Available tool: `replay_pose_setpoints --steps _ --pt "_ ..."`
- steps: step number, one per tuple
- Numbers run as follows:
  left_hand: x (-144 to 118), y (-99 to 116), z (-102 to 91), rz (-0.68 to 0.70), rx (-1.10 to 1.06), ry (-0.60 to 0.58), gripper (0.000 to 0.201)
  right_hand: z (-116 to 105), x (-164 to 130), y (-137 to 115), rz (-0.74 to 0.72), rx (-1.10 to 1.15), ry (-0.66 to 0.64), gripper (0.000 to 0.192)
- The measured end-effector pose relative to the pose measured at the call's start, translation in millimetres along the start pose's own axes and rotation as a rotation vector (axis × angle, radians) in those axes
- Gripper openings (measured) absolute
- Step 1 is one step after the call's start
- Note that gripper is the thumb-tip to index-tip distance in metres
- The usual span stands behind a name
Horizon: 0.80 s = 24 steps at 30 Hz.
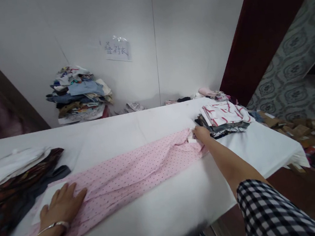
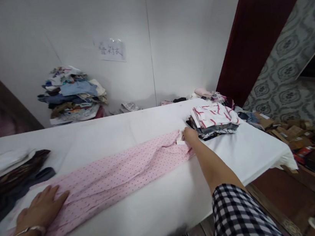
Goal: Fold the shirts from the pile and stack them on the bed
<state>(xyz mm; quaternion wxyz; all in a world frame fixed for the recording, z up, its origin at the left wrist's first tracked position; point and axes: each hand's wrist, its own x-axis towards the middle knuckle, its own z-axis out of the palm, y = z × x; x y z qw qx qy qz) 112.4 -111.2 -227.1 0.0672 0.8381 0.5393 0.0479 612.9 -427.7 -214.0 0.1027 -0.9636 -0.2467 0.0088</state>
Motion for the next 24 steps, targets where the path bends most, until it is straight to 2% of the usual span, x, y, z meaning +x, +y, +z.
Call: replay_pose_setpoints --steps 4,9,12,15,17,21,24 --pt "-2.9 5.6 -3.5 0.0 0.135 -0.077 0.058 0.8 -5.6 11.4 0.025 -0.004 0.023 0.03" --pt "-16.6 21.3 -11.9 0.006 0.147 -0.06 0.057 -8.1 -8.9 8.1 -0.035 0.014 0.075 0.034" --pt "-21.3 25.7 -12.8 0.009 0.14 -0.035 0.054 -16.1 -19.6 -10.2 -0.165 0.045 0.161 0.046" --pt "-22.2 26.8 -11.8 0.009 0.132 -0.037 0.054 -11.6 -43.9 -43.6 -0.377 0.146 0.184 0.057" --pt "-22.5 27.3 -11.5 0.006 0.126 -0.035 0.057 0.1 -63.4 -69.6 -0.51 0.2 0.082 0.065" --pt "-23.9 29.0 -12.3 -0.014 0.117 -0.05 0.06 28.6 -89.2 -107.9 -0.659 0.134 -0.274 0.072" --pt "-25.0 30.4 -13.2 -0.021 0.125 -0.071 0.063 38.2 -92.5 -116.1 -0.649 0.076 -0.323 0.074"
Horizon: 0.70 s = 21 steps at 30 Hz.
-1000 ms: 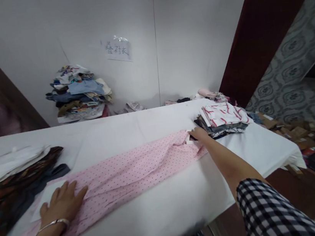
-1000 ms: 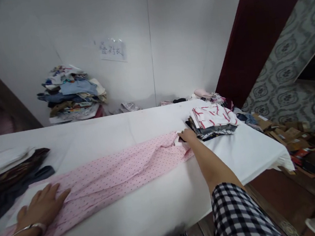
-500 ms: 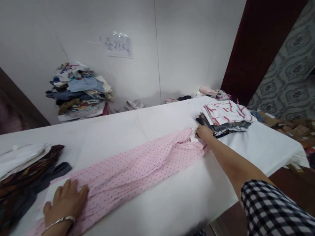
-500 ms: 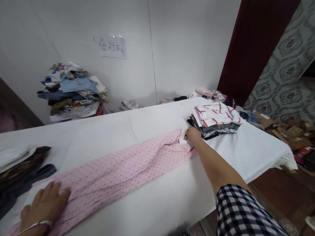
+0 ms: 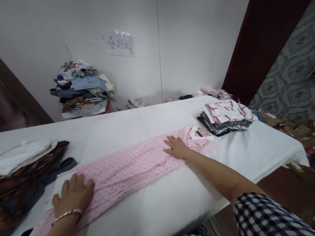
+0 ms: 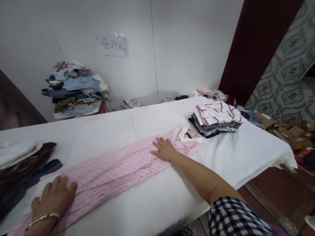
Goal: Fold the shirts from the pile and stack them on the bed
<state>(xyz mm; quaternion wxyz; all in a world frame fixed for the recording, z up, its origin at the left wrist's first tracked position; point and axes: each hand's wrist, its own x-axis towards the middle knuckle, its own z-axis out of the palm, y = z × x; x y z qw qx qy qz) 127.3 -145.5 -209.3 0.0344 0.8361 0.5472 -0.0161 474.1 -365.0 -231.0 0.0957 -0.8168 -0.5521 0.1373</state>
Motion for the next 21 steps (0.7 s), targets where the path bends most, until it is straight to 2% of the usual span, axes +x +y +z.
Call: replay_pose_setpoints --steps 4,6,8,10,12,14,17,21 --pt "-0.2 1.3 0.6 -0.024 0.017 -0.009 0.063 -9.9 -3.6 4.0 -0.013 0.04 -0.016 0.073" --pt "0.3 1.2 2.2 -0.033 0.024 -0.008 0.063 -18.9 -6.2 7.9 -0.002 0.044 0.04 0.071" --pt "1.4 0.4 4.6 -0.035 0.028 -0.011 0.064 -26.0 -6.2 14.0 0.071 -0.027 0.162 0.067" --pt "3.2 -1.2 7.5 -0.028 0.028 0.0 0.064 -29.1 -2.9 22.1 0.206 -0.129 0.22 0.065" --pt "5.7 -2.8 10.3 -0.021 0.021 0.021 0.063 -27.7 2.5 30.1 0.319 -0.188 0.179 0.063" --pt "8.2 -3.7 12.5 -0.022 0.008 0.038 0.061 -23.6 7.1 35.7 0.361 -0.222 0.121 0.062" --pt "8.6 -2.3 14.1 -0.019 -0.018 0.043 0.057 -16.9 6.6 39.5 0.319 -0.281 0.09 0.053" --pt "1.7 2.5 14.0 -0.023 -0.046 0.034 0.059 -12.9 -5.1 46.9 0.128 -0.457 0.089 0.041"
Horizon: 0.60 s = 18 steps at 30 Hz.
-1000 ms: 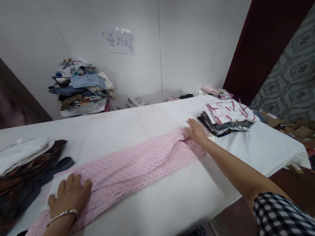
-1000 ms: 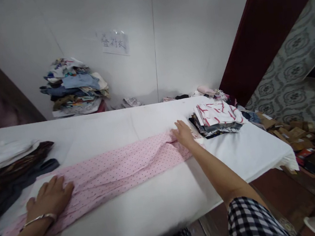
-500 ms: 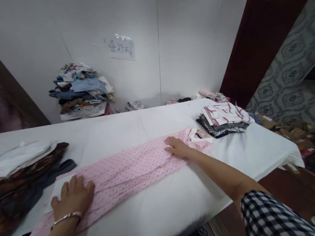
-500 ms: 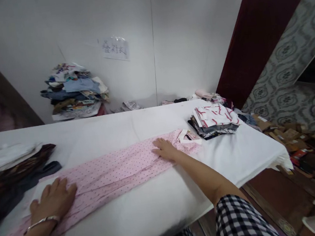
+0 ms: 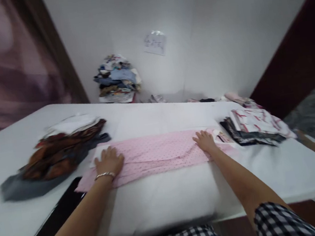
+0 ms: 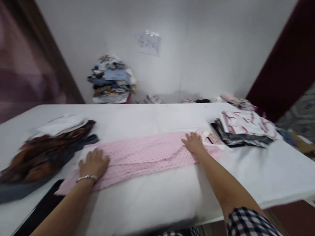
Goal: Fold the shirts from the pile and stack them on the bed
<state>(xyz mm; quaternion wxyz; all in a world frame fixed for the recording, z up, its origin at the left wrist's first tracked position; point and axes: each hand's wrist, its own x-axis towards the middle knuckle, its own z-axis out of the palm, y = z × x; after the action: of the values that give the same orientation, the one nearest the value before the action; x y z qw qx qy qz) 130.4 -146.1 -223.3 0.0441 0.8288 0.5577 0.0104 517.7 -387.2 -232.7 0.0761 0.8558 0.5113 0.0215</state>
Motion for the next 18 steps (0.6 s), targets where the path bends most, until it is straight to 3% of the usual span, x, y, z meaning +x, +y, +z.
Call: replay_pose_setpoints --steps 4,7,9,11,13,18 --pt "-5.3 0.4 0.8 -0.015 -0.035 -0.012 0.06 -0.4 4.4 -2.9 -0.001 0.044 0.061 0.043" --pt "-8.1 -1.7 3.3 -0.009 -0.062 0.009 0.06 -8.5 7.5 -36.7 0.062 0.193 0.205 0.054" --pt "-10.5 -2.3 5.3 -0.007 -0.076 0.02 0.06 -13.5 2.5 -69.6 -0.051 0.246 0.239 0.058" --pt "-12.4 -2.3 6.8 -0.009 -0.08 0.026 0.06 -14.1 -5.3 -100.4 -0.18 0.257 0.183 0.059" --pt "-12.8 -2.9 6.5 -0.009 -0.084 0.027 0.058 -9.7 -11.9 -121.8 -0.221 0.246 0.094 0.06" --pt "-7.8 -18.7 -6.5 -0.051 -0.12 0.028 0.055 3.8 -15.0 -131.7 -0.198 0.228 0.047 0.061"
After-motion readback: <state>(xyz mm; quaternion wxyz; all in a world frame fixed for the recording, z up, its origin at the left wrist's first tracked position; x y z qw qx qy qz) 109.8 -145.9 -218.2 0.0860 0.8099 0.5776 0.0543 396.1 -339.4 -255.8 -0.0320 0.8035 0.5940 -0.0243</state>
